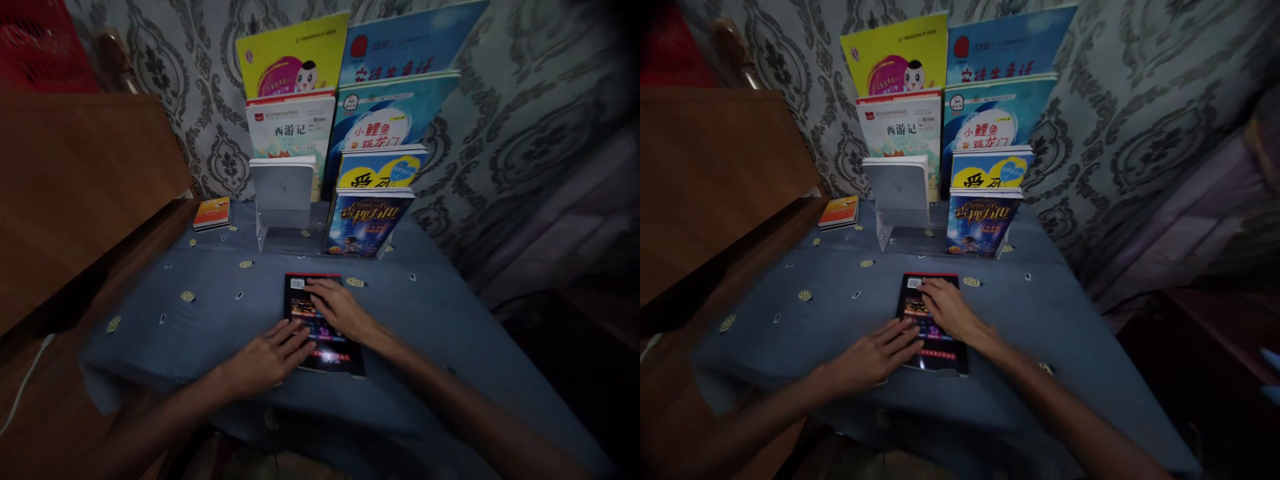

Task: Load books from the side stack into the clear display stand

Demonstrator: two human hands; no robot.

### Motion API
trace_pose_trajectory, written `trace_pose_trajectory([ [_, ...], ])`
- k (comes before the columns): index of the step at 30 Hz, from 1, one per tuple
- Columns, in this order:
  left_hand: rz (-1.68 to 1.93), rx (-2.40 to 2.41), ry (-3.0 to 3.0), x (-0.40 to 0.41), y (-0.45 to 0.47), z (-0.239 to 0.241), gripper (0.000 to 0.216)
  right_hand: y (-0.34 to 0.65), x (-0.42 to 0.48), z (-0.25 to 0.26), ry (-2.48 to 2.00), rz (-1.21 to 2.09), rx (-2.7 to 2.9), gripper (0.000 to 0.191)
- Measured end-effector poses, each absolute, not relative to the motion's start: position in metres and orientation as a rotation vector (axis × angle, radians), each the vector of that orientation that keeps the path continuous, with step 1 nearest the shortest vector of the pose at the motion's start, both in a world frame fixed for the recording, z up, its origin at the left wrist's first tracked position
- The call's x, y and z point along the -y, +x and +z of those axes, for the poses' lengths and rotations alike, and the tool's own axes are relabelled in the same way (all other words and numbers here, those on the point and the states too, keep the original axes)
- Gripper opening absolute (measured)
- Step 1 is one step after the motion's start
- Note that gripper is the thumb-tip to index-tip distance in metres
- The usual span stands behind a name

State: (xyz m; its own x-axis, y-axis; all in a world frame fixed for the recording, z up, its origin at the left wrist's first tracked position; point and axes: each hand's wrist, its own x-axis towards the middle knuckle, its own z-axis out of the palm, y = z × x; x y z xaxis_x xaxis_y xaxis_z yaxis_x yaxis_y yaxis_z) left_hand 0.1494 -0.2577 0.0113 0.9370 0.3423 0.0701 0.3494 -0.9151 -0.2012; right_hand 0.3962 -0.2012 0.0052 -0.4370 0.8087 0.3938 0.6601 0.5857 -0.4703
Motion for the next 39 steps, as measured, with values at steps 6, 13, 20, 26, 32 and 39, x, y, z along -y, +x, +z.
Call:
trace_pose_trajectory([
  [6,-0.063,0.458,-2.995,0.257,0.156,0.024,0.064,0.402,0.218,-0.001,-1.215,0.280,2.325,0.036],
  [13,-0.086,0.416,-2.890,0.274,0.170,0.021,0.054,0.375,0.215,0.013,-1.070,0.417,2.479,0.040],
  [20,-0.080,0.412,-2.882,0.272,0.169,0.022,0.055,0.367,0.197,0.011,-1.062,0.529,2.502,0.048],
  [26,-0.082,0.390,-2.889,0.272,0.169,0.023,0.056,0.381,0.196,0.001,-1.203,0.412,2.443,0.053],
  [32,-0.001,0.415,-2.930,0.271,0.167,0.024,0.059,0.413,0.202,-0.009,-1.367,0.314,2.359,0.057],
  [39,0.000,0.447,-2.977,0.271,0.167,0.027,0.057,0.444,0.211,-0.020,-1.506,0.255,2.219,0.057],
])
